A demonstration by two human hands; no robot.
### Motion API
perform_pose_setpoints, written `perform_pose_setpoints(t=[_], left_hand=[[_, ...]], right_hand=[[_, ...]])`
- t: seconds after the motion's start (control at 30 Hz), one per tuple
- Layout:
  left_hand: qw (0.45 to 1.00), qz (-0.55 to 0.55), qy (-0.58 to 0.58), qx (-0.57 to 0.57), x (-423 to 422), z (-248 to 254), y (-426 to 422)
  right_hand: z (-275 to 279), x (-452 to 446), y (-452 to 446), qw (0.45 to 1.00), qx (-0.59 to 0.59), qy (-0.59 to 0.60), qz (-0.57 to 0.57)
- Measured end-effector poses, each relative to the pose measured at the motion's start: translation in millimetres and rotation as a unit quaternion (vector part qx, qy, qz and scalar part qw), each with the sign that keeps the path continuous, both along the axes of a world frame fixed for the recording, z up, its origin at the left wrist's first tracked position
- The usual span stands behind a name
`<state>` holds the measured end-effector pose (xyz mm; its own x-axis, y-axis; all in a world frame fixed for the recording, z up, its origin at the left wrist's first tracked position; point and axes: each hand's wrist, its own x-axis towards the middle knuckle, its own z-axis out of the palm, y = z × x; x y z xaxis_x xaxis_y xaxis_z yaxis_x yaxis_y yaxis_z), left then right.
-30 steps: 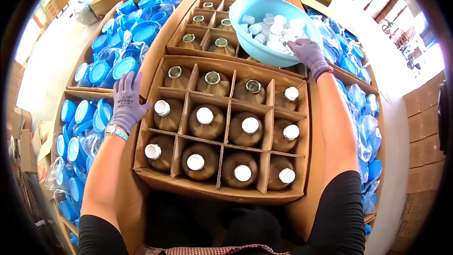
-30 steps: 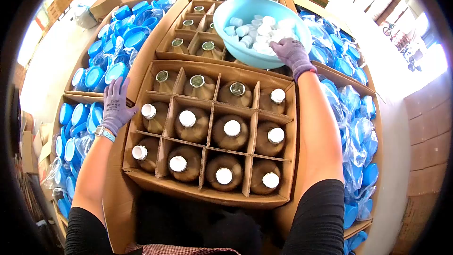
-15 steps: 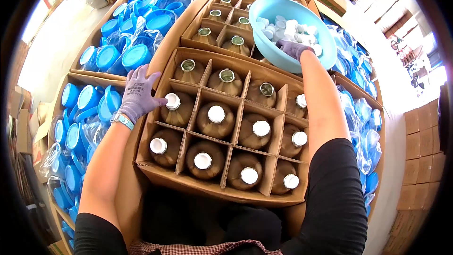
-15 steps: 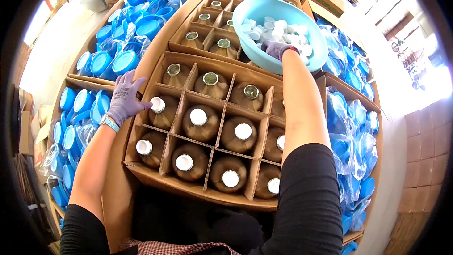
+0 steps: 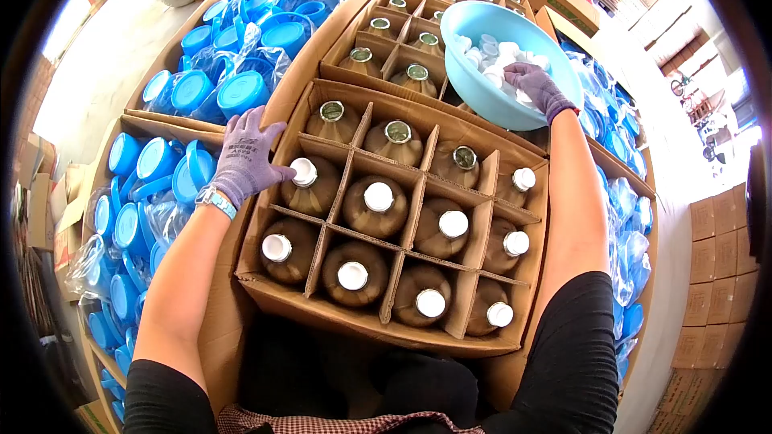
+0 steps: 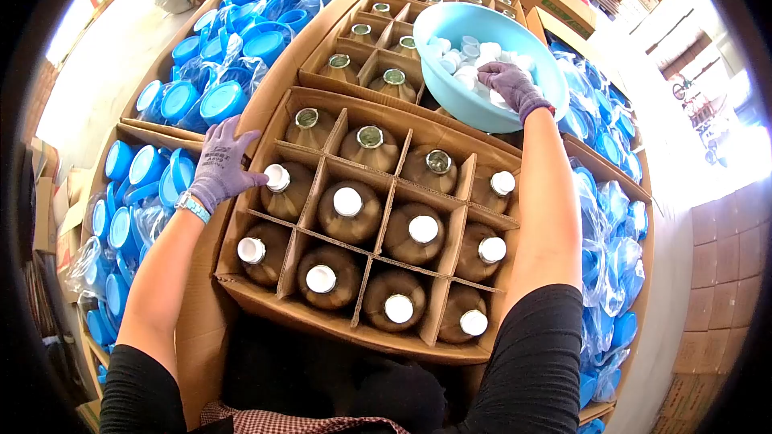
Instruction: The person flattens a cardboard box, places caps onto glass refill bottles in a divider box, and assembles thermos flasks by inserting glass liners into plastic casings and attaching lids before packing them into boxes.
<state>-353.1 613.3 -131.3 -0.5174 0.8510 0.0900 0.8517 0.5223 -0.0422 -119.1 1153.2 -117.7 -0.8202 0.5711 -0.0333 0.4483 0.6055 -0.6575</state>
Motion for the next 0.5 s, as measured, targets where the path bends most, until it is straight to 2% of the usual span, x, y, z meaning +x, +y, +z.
perform_pose_setpoints(t=[0.07,0.17,0.2,0.27,0.33,0.43,0.5], left_hand=[[1.0,0.0,-0.003,0.002,-1,0,0],[1.0,0.011,-0.006,-0.004,4,5,0],[1.0,0.016,-0.007,-0.008,5,6,1],[1.0,0.012,-0.005,-0.01,3,4,0],[1.0,0.008,-0.007,-0.007,2,2,0],[1.0,0.003,-0.012,0.002,1,2,-1],[1.0,0.001,-0.018,0.005,0,2,-2]], right_hand=[[-3,-5,2,0.998,-0.014,0.055,-0.017],[10,-2,2,0.989,0.099,0.023,-0.102],[6,-1,7,0.987,0.095,0.064,-0.111],[10,4,8,0.984,-0.034,0.138,-0.108],[20,8,5,0.957,-0.193,0.195,-0.091],[69,8,-74,0.918,-0.321,0.223,-0.061],[76,-1,-126,0.904,-0.351,0.237,0.065]])
